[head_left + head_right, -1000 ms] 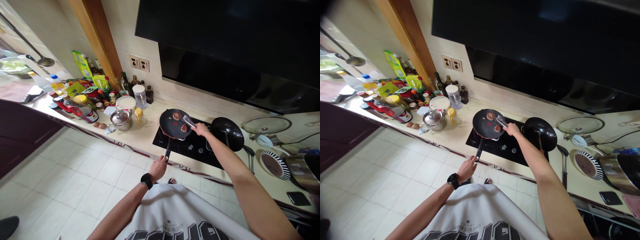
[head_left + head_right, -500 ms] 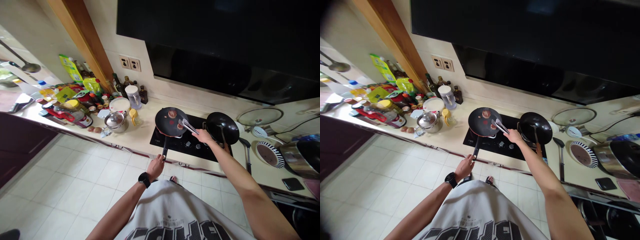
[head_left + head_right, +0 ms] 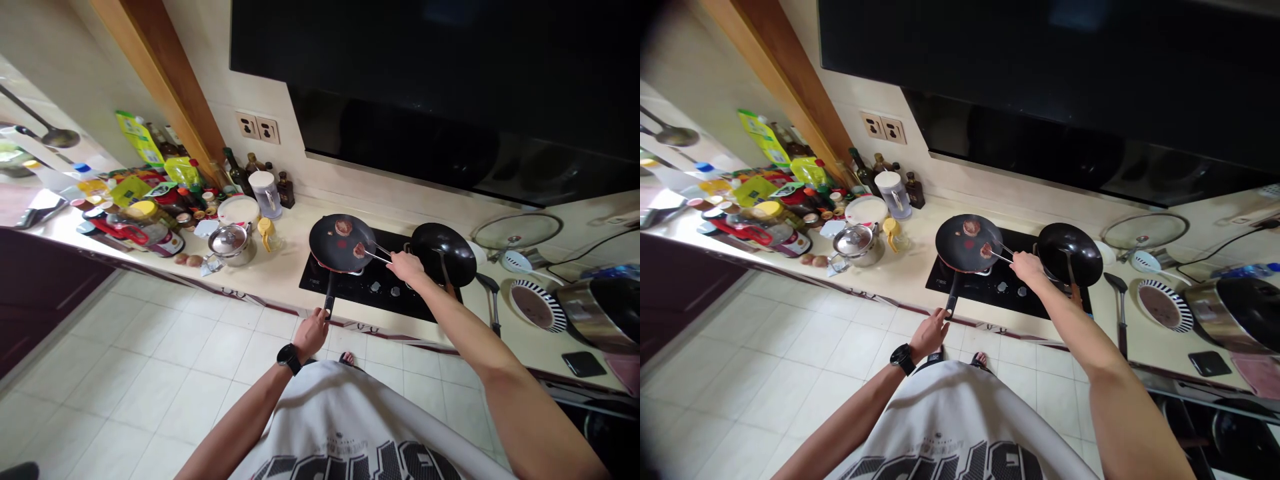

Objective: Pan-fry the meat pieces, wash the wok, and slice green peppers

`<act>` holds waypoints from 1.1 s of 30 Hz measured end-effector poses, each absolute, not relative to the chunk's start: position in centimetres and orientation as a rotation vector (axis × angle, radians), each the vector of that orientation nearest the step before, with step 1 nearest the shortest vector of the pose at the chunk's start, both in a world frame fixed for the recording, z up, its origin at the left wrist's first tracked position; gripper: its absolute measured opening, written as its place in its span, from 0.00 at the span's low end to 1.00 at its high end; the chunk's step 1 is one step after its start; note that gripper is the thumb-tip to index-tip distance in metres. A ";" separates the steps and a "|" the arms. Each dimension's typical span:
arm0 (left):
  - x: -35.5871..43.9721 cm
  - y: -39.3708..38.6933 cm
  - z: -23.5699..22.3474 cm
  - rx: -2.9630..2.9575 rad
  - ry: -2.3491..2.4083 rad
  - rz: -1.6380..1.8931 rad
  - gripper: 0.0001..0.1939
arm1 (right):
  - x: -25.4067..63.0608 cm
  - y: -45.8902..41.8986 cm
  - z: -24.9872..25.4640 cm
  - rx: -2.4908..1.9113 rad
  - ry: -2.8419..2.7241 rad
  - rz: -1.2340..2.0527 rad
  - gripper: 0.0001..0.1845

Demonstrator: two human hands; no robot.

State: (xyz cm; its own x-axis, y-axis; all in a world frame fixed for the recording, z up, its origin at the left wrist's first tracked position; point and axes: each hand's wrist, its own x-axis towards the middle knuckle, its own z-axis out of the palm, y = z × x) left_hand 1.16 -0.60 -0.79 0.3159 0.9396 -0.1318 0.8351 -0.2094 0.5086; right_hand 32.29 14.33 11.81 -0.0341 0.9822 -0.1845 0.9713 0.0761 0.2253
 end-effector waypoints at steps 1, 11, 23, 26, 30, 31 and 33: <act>1.2 -0.6 -0.8 2.100 1.566 0.286 0.13 | 32.3 14.4 11.8 1.957 2.069 0.061 0.17; 1.2 -0.6 -0.6 2.096 1.575 0.285 0.13 | 31.1 15.5 12.0 1.913 2.053 0.094 0.16; 1.4 -0.6 -0.4 2.083 1.565 0.288 0.13 | 31.8 15.9 11.8 1.930 2.006 0.111 0.18; 1.4 -0.5 -0.3 2.085 1.564 0.285 0.13 | 31.1 16.8 11.8 1.937 1.989 0.108 0.19; 1.4 -0.6 -0.3 2.082 1.570 0.280 0.13 | 31.0 17.1 11.8 1.966 1.993 0.132 0.21; 1.4 -0.6 -0.2 2.082 1.570 0.279 0.13 | 31.2 16.9 11.8 1.975 2.005 0.138 0.20; 1.4 -0.7 -0.2 2.081 1.571 0.274 0.13 | 31.8 16.1 11.8 2.001 2.029 0.139 0.20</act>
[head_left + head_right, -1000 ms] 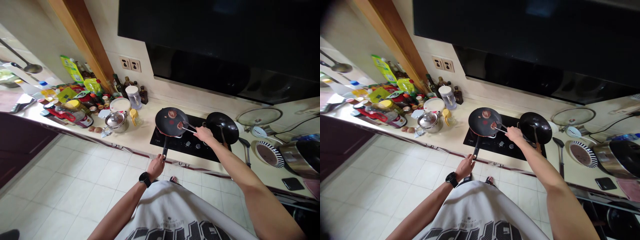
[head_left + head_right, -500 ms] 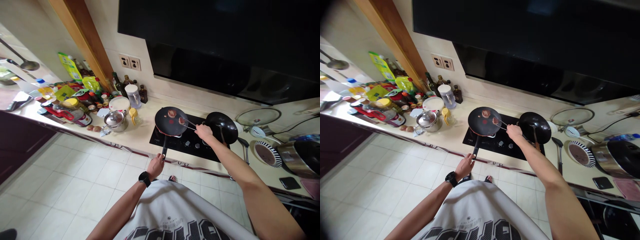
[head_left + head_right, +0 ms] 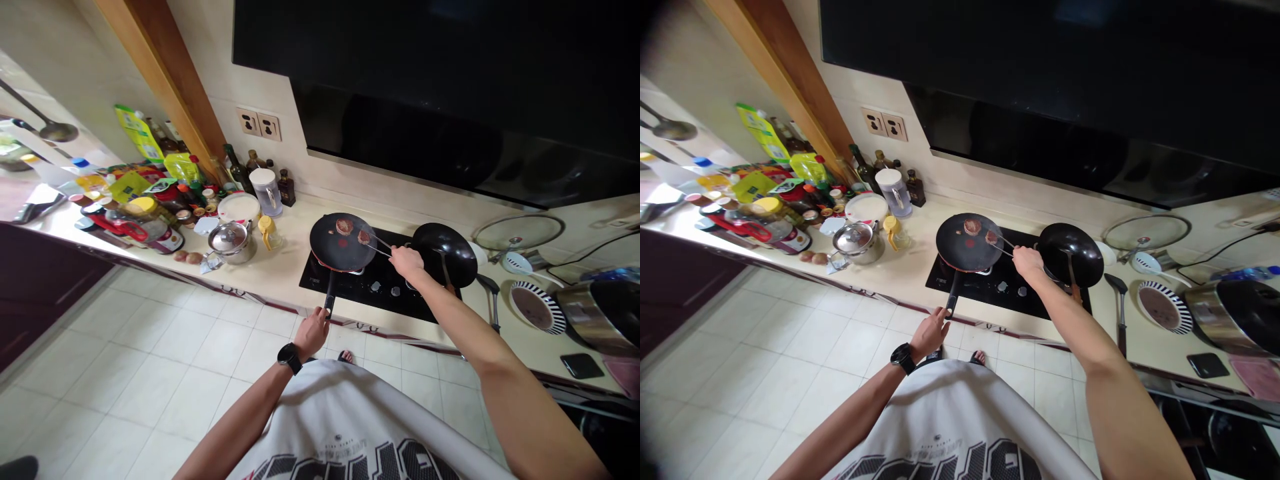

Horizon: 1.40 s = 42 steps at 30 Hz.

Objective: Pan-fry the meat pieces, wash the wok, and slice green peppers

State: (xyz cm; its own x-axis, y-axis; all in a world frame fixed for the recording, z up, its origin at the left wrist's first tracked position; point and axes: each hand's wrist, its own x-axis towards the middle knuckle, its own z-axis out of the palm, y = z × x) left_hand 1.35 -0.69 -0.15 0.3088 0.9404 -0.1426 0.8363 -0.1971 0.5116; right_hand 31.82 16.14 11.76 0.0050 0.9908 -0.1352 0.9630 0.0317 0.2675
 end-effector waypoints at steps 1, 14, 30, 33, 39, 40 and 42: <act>1.3 -0.7 -0.1 2.079 1.572 0.271 0.13 | 32.2 15.6 11.7 2.019 2.037 0.131 0.20; 1.2 -0.5 0.0 2.108 1.568 0.221 0.13 | 35.2 4.9 5.4 2.585 2.072 -1.131 0.24; 1.1 0.0 -1.1 2.115 1.540 0.264 0.11 | 34.3 0.5 1.0 2.793 1.972 -1.463 0.26; 1.1 -0.1 -1.2 2.108 1.538 0.271 0.11 | 34.1 3.1 2.4 2.760 1.991 -1.232 0.25; 1.3 -0.1 -0.9 2.085 1.549 0.270 0.11 | 33.2 13.9 6.6 2.528 2.039 -0.753 0.23; 1.3 -0.1 -0.8 2.087 1.551 0.270 0.11 | 33.0 15.7 7.1 2.512 2.002 -0.733 0.23; 1.4 -0.2 -0.6 2.088 1.559 0.264 0.11 | 32.6 18.6 7.6 2.476 1.937 -0.711 0.22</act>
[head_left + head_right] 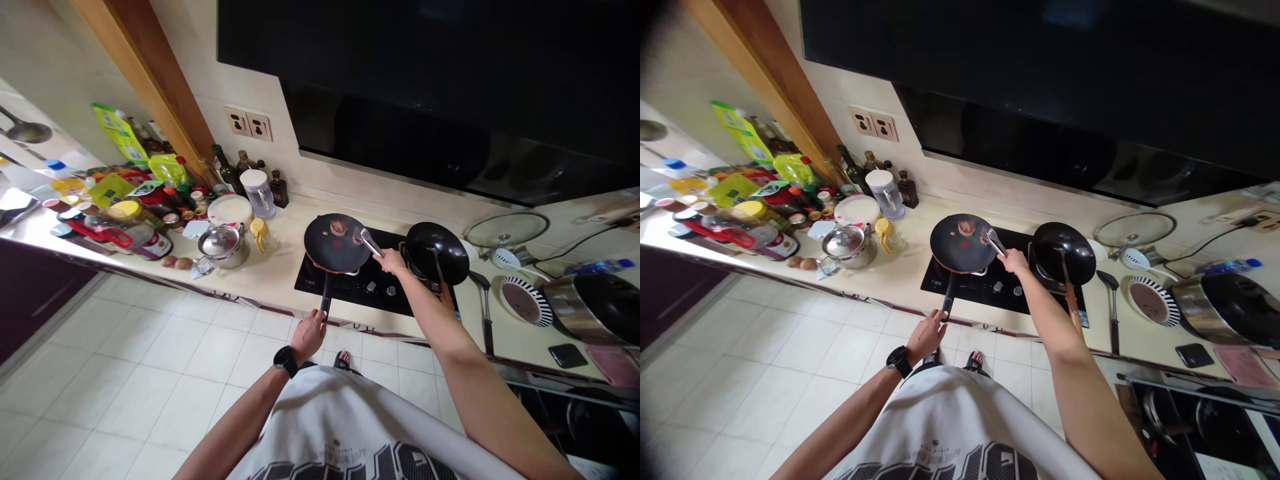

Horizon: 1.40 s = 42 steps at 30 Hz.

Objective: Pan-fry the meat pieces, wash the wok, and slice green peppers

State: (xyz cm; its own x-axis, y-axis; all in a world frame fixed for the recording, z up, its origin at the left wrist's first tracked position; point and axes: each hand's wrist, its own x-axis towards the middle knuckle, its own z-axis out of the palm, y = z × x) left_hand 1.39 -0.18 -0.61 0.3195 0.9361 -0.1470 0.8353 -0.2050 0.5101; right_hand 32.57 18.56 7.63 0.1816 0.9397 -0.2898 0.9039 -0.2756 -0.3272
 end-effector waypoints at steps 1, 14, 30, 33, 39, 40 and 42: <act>1.4 -0.2 -0.5 2.083 1.565 0.259 0.11 | 32.4 19.6 7.8 -2.381 -1.860 0.667 0.21; 1.8 -0.2 -0.4 2.031 1.583 0.289 0.11 | 31.7 21.3 8.3 -2.492 -2.116 0.242 0.24; 1.7 -0.4 -0.4 2.042 1.582 0.272 0.11 | 31.6 15.0 9.9 -2.246 -2.507 0.228 0.23; 1.7 -0.4 -0.4 2.049 1.577 0.280 0.11 | 30.7 14.6 10.3 -2.232 -2.557 0.196 0.24; 1.7 -0.5 -0.2 2.047 1.579 0.262 0.11 | 30.7 14.5 11.1 -2.256 -2.574 0.087 0.24; 1.8 -0.5 -0.2 2.045 1.582 0.256 0.10 | 30.7 14.5 11.2 -2.252 -2.593 0.089 0.24; 1.8 -0.4 -0.1 2.045 1.586 0.249 0.10 | 30.9 14.5 11.2 -2.259 -2.626 0.080 0.24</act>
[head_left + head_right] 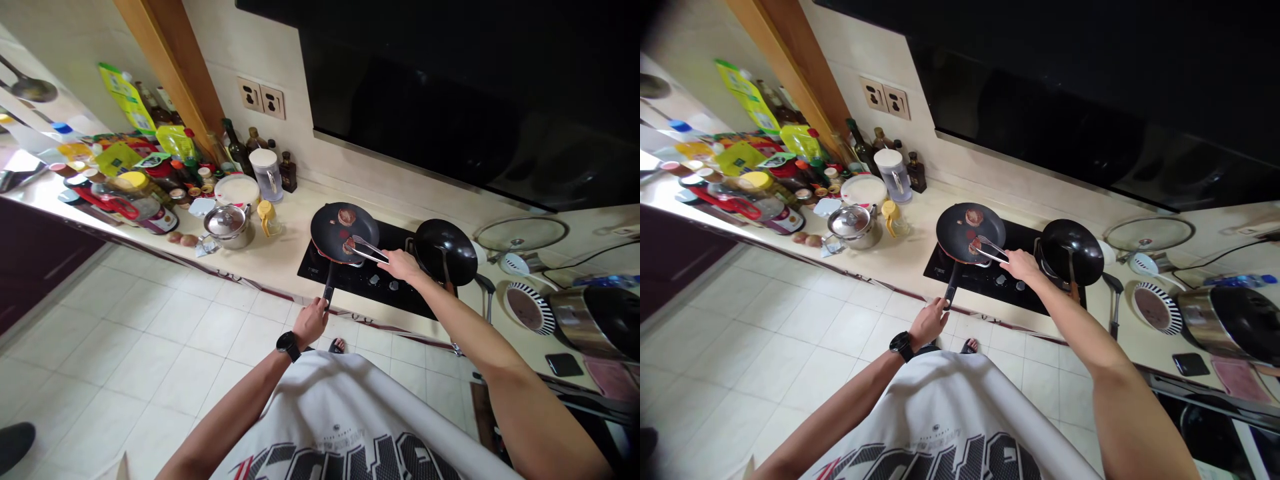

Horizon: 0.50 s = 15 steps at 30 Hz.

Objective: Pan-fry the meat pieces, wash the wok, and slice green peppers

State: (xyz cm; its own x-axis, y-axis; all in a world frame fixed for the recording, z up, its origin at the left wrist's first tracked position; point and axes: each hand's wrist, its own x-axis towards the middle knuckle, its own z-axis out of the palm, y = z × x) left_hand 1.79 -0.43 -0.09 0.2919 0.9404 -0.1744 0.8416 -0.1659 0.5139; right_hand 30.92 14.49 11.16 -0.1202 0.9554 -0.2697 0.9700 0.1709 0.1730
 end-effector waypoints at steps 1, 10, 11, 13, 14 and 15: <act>1.8 -0.4 -0.1 2.048 1.585 0.250 0.10 | 31.1 14.5 11.1 1.842 2.120 -0.050 0.24; 1.7 -0.4 -0.6 2.055 1.587 0.266 0.09 | 31.8 15.0 11.4 2.018 2.108 -0.196 0.22; 1.7 -0.4 -0.5 2.056 1.585 0.265 0.09 | 31.4 14.9 11.4 2.032 2.091 -0.289 0.21; 1.7 -0.4 -0.4 2.063 1.578 0.265 0.09 | 30.6 14.8 11.2 2.061 2.021 -0.496 0.21; 1.7 -0.4 -0.3 2.065 1.576 0.265 0.10 | 30.4 14.7 11.1 2.070 1.992 -0.591 0.22; 1.7 -0.5 -0.3 2.066 1.575 0.264 0.10 | 30.1 14.6 10.9 2.068 1.982 -0.674 0.22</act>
